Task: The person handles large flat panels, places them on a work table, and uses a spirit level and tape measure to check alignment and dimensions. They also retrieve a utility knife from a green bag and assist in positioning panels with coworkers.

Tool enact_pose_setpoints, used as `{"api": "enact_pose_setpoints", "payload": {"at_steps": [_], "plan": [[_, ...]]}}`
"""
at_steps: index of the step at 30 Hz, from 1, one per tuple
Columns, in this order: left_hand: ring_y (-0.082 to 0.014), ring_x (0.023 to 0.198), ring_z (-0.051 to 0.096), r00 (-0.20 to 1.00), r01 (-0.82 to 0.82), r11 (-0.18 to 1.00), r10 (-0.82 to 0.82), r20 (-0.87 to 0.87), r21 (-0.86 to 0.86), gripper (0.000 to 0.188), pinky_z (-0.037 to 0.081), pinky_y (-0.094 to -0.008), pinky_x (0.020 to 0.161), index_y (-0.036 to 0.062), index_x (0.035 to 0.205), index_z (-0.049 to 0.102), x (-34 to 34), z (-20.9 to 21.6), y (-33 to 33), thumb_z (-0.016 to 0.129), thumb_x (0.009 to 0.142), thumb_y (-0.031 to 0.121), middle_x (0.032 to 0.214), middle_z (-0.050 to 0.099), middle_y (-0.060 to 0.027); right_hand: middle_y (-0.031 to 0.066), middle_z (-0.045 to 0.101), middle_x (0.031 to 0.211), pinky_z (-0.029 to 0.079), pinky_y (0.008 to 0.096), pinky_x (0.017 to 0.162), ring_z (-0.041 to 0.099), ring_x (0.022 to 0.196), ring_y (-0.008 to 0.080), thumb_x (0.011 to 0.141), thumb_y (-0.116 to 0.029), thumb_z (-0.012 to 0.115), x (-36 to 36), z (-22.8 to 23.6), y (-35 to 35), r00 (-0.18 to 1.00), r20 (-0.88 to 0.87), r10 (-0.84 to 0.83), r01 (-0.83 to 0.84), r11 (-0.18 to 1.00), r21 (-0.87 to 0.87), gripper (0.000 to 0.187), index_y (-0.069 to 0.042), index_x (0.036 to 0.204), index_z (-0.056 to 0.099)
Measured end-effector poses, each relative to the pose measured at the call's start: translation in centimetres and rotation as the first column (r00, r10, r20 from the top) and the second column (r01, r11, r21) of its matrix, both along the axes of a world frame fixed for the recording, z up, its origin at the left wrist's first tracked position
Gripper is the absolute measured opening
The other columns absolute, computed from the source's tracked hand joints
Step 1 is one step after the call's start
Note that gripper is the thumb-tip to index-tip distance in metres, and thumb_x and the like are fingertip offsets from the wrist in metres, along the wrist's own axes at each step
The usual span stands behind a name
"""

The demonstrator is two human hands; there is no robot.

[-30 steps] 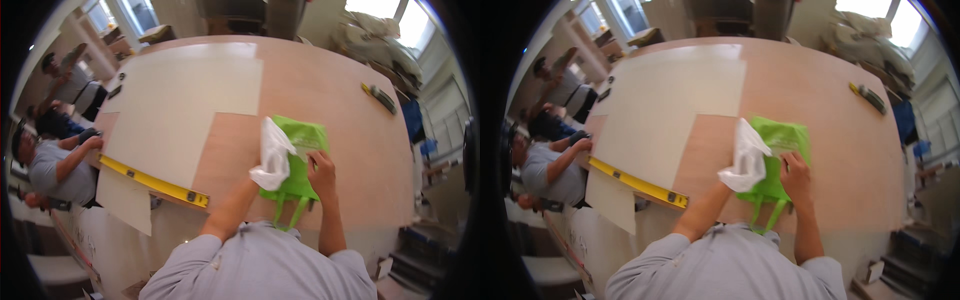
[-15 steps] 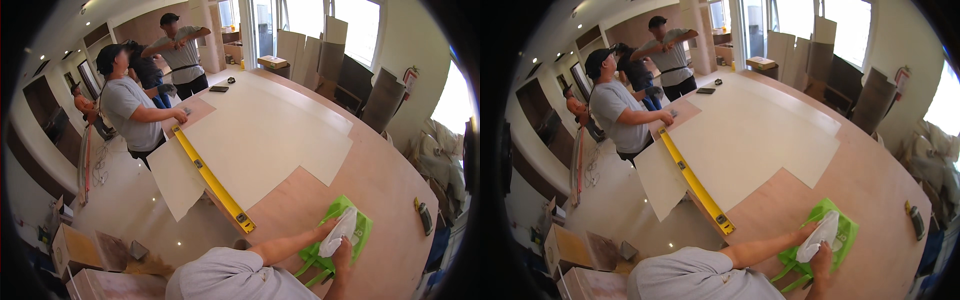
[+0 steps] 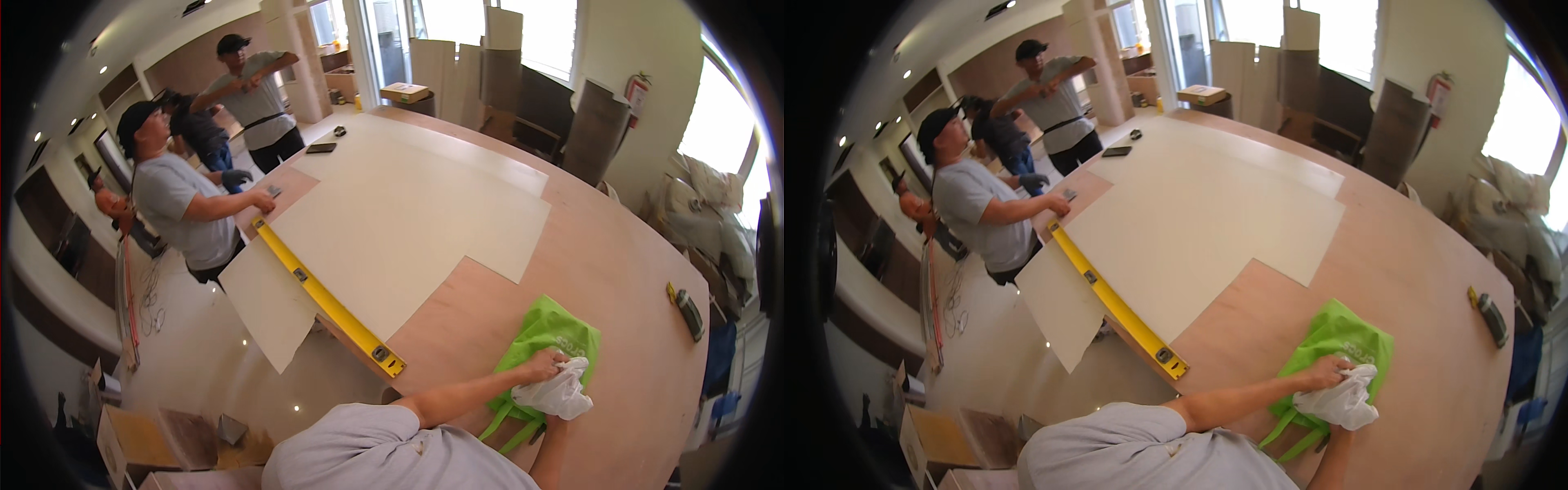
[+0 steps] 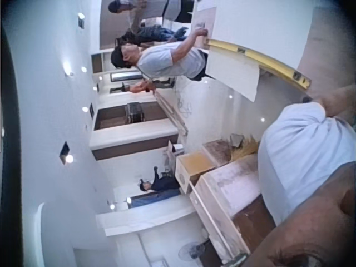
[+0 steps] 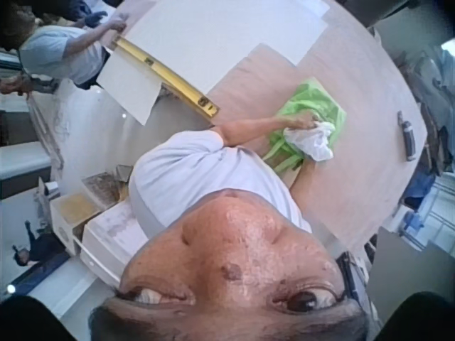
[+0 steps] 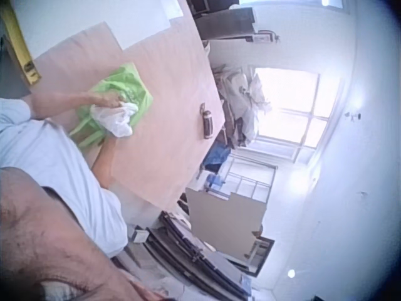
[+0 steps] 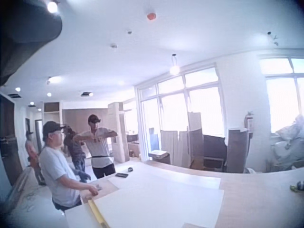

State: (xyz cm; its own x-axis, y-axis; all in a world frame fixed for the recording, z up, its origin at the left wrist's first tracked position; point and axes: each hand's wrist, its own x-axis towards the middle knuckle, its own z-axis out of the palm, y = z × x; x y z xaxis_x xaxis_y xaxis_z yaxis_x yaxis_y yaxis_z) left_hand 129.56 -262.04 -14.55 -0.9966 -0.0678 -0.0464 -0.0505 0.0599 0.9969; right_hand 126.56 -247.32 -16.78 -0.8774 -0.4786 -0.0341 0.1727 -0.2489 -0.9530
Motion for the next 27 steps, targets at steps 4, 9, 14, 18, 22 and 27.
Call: {"api": "enact_pose_setpoints", "payload": {"at_steps": [4,9,14,18,22,27], "plan": [[-0.0289,0.11,0.051,0.966,-0.239,0.945,0.207,-0.158,-0.223,0.042,0.038,-0.0355,0.095,0.0079,0.118,0.054,-0.9,-1.2,0.3,0.057,0.077,0.013,0.118,0.055,-0.0166,0.0118,0.059,0.103,0.047,0.0359,0.083,0.057,0.096,0.0257,0.079,-0.016,0.063,0.6,0.6,1.2,0.995,0.095,-0.035,0.048,0.99,-0.132,0.035,-0.005,0.111,0.053],[-0.0299,0.111,0.048,0.964,-0.238,0.902,0.174,-0.201,-0.36,0.05,0.036,-0.0404,0.097,0.0043,0.123,0.047,0.4,-1.8,-1.2,0.062,0.079,0.022,0.117,0.053,-0.0181,0.0095,0.059,0.105,0.047,0.0344,0.085,0.056,0.098,0.023,0.08,-0.015,0.063,1.2,0.5,-0.1,0.972,0.216,-0.09,0.153,0.942,-0.299,0.038,-0.007,0.115,0.051],[-0.0209,0.093,0.058,0.989,0.139,0.986,-0.133,-0.066,0.091,0.043,0.046,-0.031,0.081,-0.002,0.115,0.052,0.7,0.9,-0.7,0.066,0.081,0.018,0.105,0.06,-0.0112,0.0072,0.058,0.106,0.046,0.033,0.088,0.056,0.099,0.0202,0.082,-0.015,0.063,0.0,0.7,-0.1,0.943,0.303,-0.137,0.26,0.872,-0.414,0.041,-0.008,0.12,0.049],[-0.0169,0.087,0.06,0.988,0.087,0.958,-0.118,0.101,0.272,0.036,0.048,-0.0298,0.077,-0.0014,0.112,0.053,0.7,2.0,0.2,0.065,0.081,0.013,0.103,0.061,-0.0096,0.007,0.058,0.105,0.048,0.0306,0.082,0.056,0.096,0.0181,0.079,-0.012,0.066,0.0,0.8,0.5,0.918,0.352,-0.184,0.319,0.87,-0.376,0.045,-0.007,0.119,0.048],[-0.018,0.081,0.061,0.982,-0.158,0.913,0.104,0.161,0.376,0.028,0.05,-0.0324,0.073,-0.0013,0.105,0.057,0.6,1.2,0.0,0.064,0.082,0.013,0.097,0.062,-0.0085,0.0062,0.058,0.1,0.047,0.0299,0.078,0.056,0.09,0.0156,0.077,-0.014,0.068,0.2,-1.3,1.9,0.954,-0.055,-0.294,0.292,0.956,-0.04,0.048,-0.006,0.119,0.046],[-0.0195,0.084,0.06,0.938,0.059,0.998,-0.067,0.339,0.033,0.033,0.049,-0.0321,0.075,0.0007,0.105,0.058,0.4,-0.8,-2.3,0.066,0.081,0.021,0.097,0.062,-0.0082,0.0104,0.062,0.093,0.047,0.0295,0.076,0.058,0.086,0.0164,0.075,-0.016,0.068,0.0,-3.2,3.1,0.953,-0.282,-0.113,0.183,0.955,0.233,0.031,-0.002,0.102,0.059]]}}
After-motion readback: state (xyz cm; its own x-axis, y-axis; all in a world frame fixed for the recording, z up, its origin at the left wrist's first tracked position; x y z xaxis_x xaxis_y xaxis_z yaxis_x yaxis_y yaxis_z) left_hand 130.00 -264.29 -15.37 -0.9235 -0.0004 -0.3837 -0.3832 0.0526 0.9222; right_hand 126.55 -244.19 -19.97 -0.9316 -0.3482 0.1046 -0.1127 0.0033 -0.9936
